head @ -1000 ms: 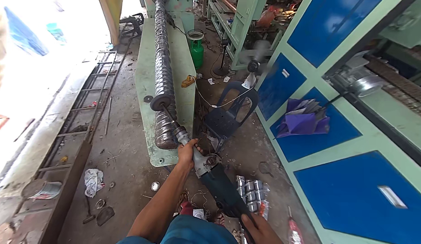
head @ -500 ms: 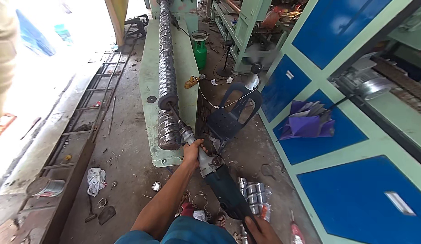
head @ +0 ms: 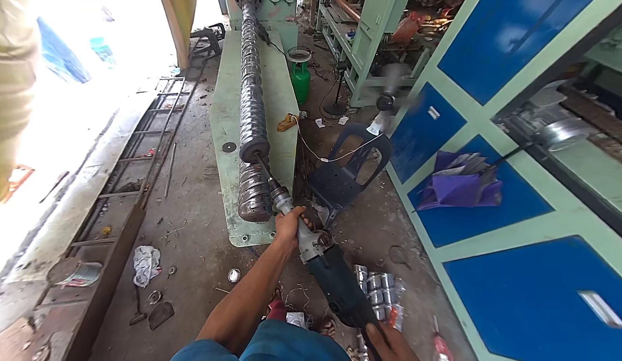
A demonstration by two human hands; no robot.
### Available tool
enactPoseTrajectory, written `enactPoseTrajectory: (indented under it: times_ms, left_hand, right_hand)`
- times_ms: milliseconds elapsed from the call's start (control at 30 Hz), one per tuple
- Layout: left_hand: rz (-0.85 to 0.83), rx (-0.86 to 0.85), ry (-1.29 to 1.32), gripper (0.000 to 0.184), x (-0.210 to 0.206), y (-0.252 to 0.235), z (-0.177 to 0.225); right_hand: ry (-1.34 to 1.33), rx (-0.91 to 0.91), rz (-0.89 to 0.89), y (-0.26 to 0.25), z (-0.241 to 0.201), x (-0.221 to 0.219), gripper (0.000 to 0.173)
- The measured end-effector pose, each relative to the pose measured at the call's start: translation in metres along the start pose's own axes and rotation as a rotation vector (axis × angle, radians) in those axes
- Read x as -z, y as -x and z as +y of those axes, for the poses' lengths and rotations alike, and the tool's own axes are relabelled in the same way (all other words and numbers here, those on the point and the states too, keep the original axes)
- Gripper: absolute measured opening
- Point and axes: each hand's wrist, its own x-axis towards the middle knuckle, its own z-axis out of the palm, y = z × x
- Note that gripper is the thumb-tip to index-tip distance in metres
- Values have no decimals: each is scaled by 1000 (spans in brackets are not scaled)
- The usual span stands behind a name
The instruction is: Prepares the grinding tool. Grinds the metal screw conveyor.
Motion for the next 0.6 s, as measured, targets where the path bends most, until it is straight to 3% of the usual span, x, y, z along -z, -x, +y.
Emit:
enactPoseTrajectory:
  times_ms: [300, 600]
  left_hand:
    - [6, -5, 42, 15, 14, 8, 8]
    - [-27, 23, 48, 15, 1, 8, 5]
  right_hand:
    - [74, 1, -1, 8, -13, -4, 48]
    - [65, 6, 31, 14, -16, -1, 48]
